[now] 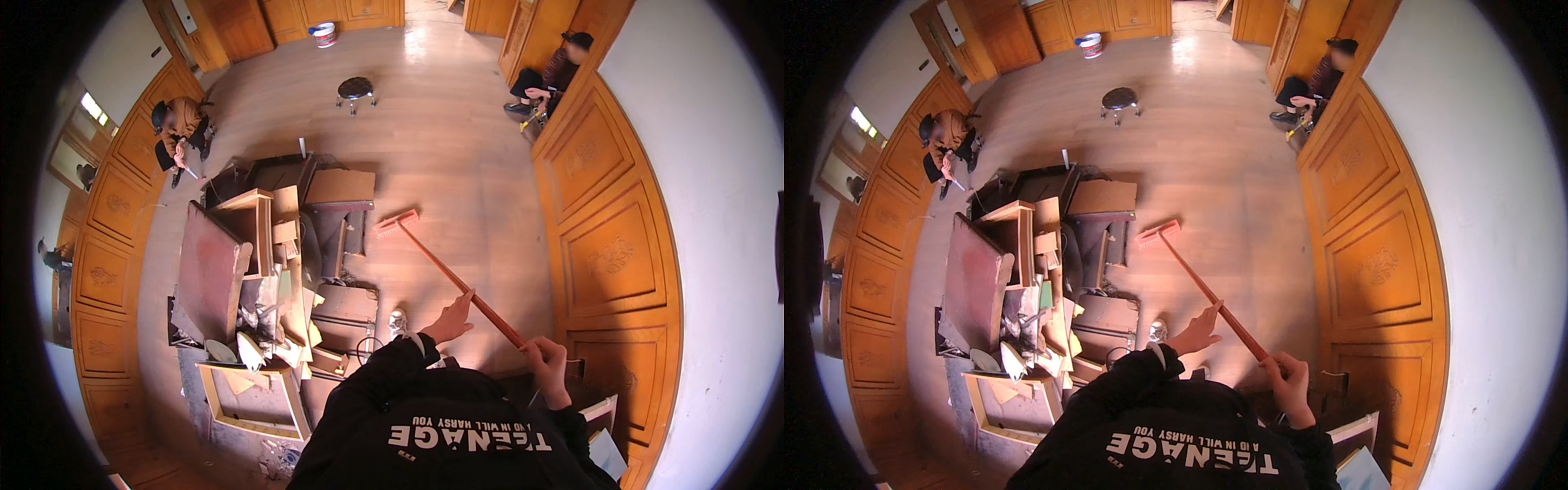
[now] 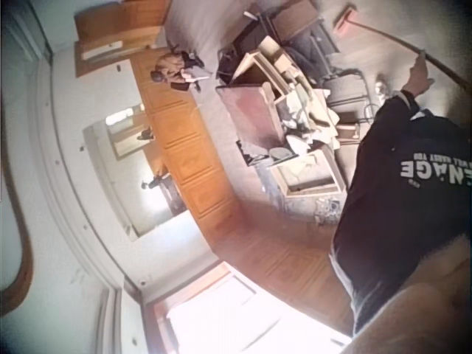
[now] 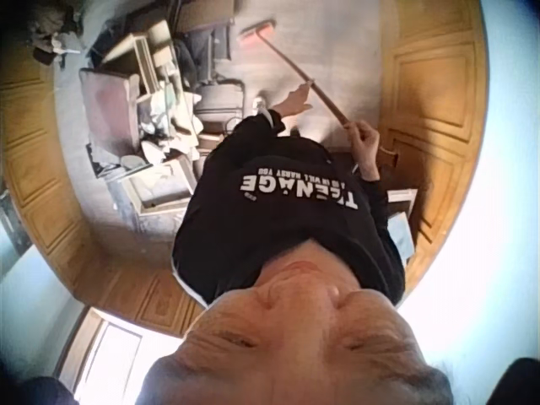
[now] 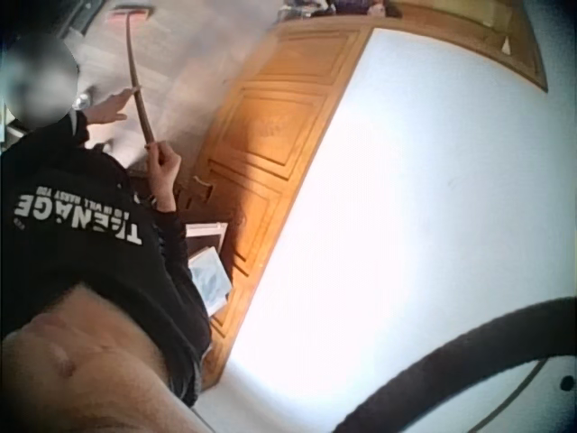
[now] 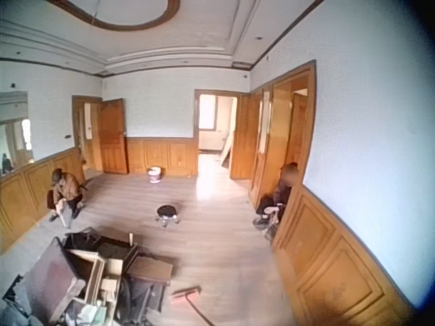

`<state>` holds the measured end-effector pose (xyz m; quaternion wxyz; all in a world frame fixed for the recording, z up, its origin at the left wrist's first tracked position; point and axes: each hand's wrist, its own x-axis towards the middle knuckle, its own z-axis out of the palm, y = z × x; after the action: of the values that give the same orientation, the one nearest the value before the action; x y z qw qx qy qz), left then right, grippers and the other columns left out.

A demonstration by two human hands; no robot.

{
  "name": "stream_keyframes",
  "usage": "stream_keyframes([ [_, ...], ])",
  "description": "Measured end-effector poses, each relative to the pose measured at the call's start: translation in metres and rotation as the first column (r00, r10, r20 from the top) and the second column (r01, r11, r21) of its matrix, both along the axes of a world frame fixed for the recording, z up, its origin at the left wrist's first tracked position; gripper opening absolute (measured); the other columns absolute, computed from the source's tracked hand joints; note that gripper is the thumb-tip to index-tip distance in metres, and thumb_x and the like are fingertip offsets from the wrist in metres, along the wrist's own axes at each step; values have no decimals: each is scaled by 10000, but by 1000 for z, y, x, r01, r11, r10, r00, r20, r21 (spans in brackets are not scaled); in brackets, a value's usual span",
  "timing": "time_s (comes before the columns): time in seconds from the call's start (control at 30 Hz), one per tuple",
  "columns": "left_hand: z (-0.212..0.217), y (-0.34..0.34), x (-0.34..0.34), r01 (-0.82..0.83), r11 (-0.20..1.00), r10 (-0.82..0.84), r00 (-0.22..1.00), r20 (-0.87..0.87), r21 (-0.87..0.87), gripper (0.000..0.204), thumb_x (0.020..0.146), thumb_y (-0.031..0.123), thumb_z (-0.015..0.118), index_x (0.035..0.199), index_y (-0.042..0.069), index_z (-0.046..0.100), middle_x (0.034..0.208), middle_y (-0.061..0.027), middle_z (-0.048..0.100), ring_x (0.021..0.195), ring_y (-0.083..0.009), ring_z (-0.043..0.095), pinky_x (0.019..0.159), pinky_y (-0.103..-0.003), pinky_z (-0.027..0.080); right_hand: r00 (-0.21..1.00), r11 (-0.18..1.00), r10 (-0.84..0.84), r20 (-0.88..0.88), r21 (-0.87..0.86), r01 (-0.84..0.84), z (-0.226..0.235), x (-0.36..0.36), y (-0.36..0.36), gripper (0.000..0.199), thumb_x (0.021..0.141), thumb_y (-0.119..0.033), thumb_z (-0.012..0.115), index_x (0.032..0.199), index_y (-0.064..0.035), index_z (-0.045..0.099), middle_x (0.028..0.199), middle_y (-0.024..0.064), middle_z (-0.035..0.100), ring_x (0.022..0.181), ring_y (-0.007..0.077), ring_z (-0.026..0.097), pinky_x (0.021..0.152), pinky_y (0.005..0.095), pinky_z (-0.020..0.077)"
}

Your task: The person sweeps a large room with a red broom, moving debris and dust toward a central area. The person navigates around furniture, a bucket, and other people working in the room.

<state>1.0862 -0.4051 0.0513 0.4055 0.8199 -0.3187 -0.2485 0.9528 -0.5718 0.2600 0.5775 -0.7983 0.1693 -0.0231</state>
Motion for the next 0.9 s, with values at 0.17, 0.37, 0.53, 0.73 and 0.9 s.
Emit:
stream_keyframes([
  [0.17,-4,21,65,-13,999,11,999,34,39,941,762,153,681,1448,79,41,1342,-263,340,1206,-428,403,925,-537,391,999,997,-20,-42,75,23,-26,71,33,169,860,-89,576,739,8,645,518,-31,483,465,25,413,434,214,283],
  [0.37,12,20,122,125,992,-127,987,-103,-21,920,791,153,649,1452,100,11,1246,-340,397,1115,-490,444,908,-537,406,997,996,-35,-73,-89,29,20,105,53,182,872,-97,552,744,4,631,523,-35,482,472,22,417,435,211,285],
  [0.53,21,19,157,144,985,-157,978,-139,-99,909,792,117,636,1452,124,11,1197,-354,416,1013,-477,515,860,-505,438,998,998,-56,-6,10,56,32,144,61,181,870,-89,536,743,4,626,528,-35,477,477,21,409,442,204,277],
  [0.73,15,28,218,116,985,-133,982,-136,-128,871,766,56,619,1439,61,67,1231,-330,396,1081,-465,464,921,-474,398,1000,996,21,15,91,-23,-5,218,58,194,885,-91,519,736,-6,609,540,-45,452,470,19,382,437,196,256],
  [0.9,8,32,270,87,970,-94,995,-20,-228,863,746,23,602,1450,62,106,1394,-247,293,1216,-410,389,956,-433,390,994,996,48,-99,82,-40,-53,297,44,205,896,-119,523,751,-8,616,547,-36,473,471,25,388,436,192,272],
])
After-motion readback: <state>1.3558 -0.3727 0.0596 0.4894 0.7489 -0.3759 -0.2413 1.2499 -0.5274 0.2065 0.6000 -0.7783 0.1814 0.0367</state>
